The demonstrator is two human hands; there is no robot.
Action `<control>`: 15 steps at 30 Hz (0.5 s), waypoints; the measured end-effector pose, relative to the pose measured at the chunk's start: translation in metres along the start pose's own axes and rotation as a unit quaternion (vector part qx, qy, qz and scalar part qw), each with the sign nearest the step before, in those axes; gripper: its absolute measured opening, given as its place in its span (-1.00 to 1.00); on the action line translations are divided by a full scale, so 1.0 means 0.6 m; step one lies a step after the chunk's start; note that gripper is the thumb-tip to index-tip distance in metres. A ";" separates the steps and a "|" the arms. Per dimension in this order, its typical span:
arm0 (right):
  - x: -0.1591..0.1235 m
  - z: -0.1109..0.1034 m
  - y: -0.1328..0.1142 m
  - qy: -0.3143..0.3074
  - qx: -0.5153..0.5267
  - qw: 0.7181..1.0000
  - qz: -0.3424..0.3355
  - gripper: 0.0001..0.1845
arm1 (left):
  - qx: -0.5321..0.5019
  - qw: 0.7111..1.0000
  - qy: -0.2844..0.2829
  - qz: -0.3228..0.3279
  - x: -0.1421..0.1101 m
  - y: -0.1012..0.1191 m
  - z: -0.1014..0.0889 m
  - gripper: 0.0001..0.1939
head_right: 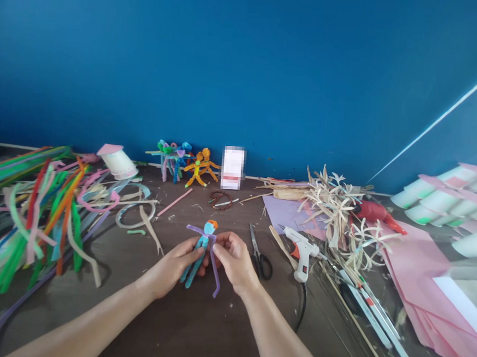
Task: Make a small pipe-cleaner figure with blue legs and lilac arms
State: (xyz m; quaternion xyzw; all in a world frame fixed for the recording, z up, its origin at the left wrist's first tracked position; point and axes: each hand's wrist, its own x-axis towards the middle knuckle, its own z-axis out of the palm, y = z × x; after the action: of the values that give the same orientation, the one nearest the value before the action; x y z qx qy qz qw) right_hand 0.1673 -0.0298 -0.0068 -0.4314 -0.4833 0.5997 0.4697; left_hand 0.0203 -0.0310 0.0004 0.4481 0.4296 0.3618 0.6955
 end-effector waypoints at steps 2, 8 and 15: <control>0.000 -0.001 0.002 0.012 -0.005 1.000 0.000 -0.83 | -0.026 0.999 -0.001 -0.023 0.000 0.001 -0.001 -0.77; -0.004 0.004 -0.004 0.001 -0.053 0.999 -0.002 -0.80 | -0.138 0.990 0.016 -0.031 0.002 0.004 -0.002 -0.77; -0.004 0.007 -0.001 0.006 -0.054 0.998 0.008 -0.75 | -0.144 0.989 0.017 0.005 0.008 0.000 -0.005 -0.81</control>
State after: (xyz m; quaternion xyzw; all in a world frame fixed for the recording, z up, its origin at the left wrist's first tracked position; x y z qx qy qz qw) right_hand 0.1640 -0.0330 -0.0054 -0.4639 -0.5089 0.5734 0.4439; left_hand 0.0194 -0.0257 -0.0016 0.3390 0.3827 0.4308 0.7436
